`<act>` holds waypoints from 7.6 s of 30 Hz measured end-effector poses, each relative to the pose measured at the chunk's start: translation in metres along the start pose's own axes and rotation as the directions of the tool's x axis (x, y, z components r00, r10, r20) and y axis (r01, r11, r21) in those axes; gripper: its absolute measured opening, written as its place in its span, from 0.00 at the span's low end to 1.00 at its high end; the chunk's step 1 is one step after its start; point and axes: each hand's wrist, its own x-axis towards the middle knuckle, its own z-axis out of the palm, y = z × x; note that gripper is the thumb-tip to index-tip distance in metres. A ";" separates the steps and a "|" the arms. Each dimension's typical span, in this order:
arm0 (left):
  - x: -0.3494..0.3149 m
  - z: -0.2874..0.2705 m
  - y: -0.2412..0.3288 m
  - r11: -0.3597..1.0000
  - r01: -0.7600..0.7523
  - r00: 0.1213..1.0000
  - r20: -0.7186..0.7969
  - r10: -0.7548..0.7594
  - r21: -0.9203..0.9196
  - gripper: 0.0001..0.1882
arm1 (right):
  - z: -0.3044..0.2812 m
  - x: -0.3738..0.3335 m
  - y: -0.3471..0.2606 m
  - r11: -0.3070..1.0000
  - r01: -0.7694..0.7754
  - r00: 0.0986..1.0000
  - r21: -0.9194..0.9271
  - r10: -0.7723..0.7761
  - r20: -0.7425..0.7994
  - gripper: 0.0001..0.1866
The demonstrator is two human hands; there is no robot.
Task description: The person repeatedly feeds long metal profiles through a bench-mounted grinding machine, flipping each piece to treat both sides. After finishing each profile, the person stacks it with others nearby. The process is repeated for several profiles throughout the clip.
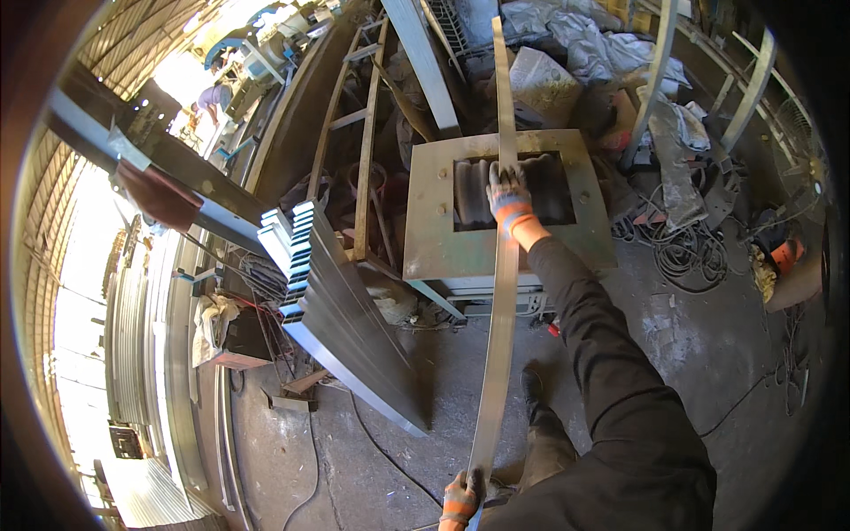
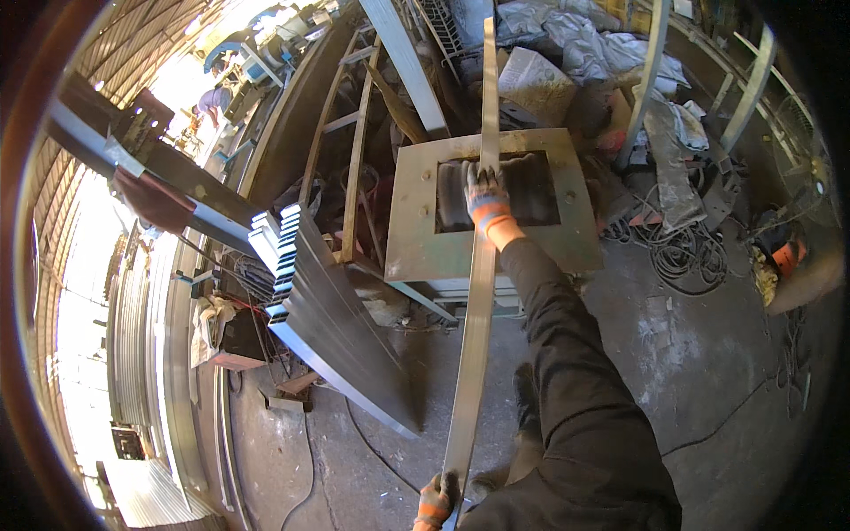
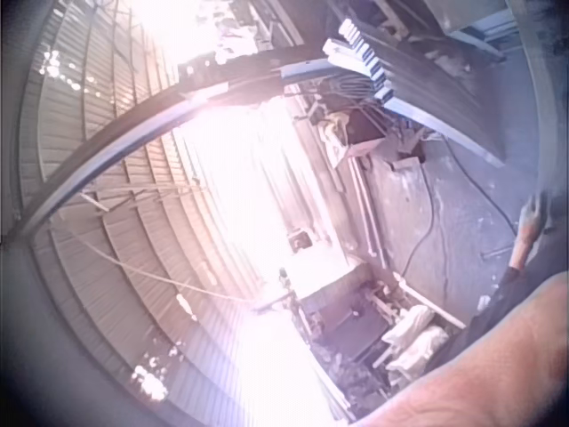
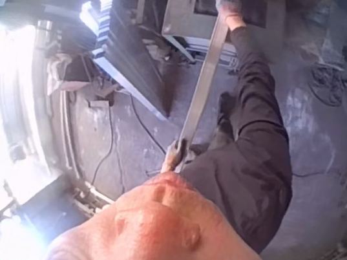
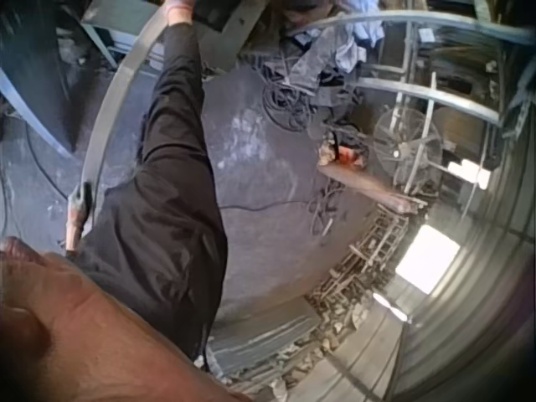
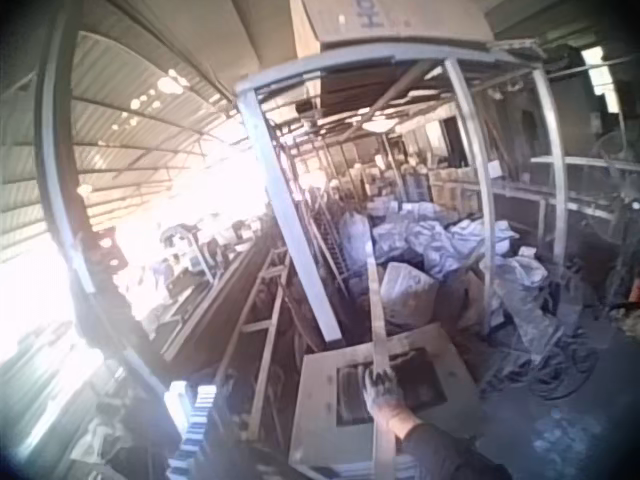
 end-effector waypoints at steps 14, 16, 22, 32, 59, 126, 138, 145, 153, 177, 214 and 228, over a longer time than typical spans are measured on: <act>0.163 0.032 0.165 0.998 -0.033 0.998 0.046 0.035 -0.053 0.29 | 0.086 0.172 0.099 0.991 0.009 0.996 -0.133 0.003 0.090 0.35; 0.154 0.027 0.154 1.000 0.004 0.997 0.074 -0.001 -0.030 0.29 | 0.078 0.158 0.095 0.997 -0.013 0.999 -0.072 0.015 0.031 0.35; 0.094 0.009 0.071 0.991 -0.017 0.999 0.029 0.021 -0.133 0.24 | 0.019 0.081 0.052 0.992 -0.110 0.990 0.053 0.105 0.090 0.34; -0.076 -0.021 -0.158 0.976 -0.171 0.983 -0.089 0.160 -0.137 0.23 | -0.099 -0.154 -0.075 0.974 -0.224 0.959 -0.041 0.228 0.171 0.36; -0.676 0.029 -0.559 0.979 0.076 0.993 0.105 -0.057 -0.187 0.32 | -0.417 -0.782 -0.227 0.958 -0.258 0.926 0.122 0.209 0.315 0.39; -0.593 -0.019 -0.490 0.919 -0.014 0.964 -0.239 0.117 0.393 0.40 | -0.383 -0.724 -0.236 0.821 -0.244 0.970 0.516 0.200 0.140 0.57; -0.291 -0.032 -0.204 0.911 -0.091 0.956 -0.223 0.193 0.401 0.54 | -0.219 -0.319 -0.147 0.948 -0.178 0.979 0.265 0.143 0.145 0.49; -0.108 0.020 0.022 0.966 -0.196 0.973 -0.091 0.213 0.171 0.49 | -0.089 -0.099 -0.015 0.973 -0.116 0.993 0.200 0.110 0.043 0.37; 0.017 0.027 0.221 0.982 -0.138 0.989 -0.033 0.143 0.127 0.49 | -0.011 0.077 0.074 0.993 -0.050 0.996 0.104 0.042 0.076 0.39; -0.173 -0.034 -0.075 0.977 -0.198 0.976 0.080 0.204 -0.074 0.45 | -0.167 -0.214 -0.085 0.988 -0.154 0.963 -0.030 0.156 0.220 0.39; -0.852 0.105 -0.713 0.966 -0.174 0.981 0.051 0.187 -0.190 0.36 | -0.596 -1.007 -0.245 0.978 -0.159 0.959 0.133 0.121 0.257 0.38; -1.054 0.069 -1.059 0.948 -0.125 0.984 0.088 0.157 -0.293 0.39 | -0.726 -1.319 -0.424 0.987 -0.122 0.948 0.108 0.084 0.306 0.40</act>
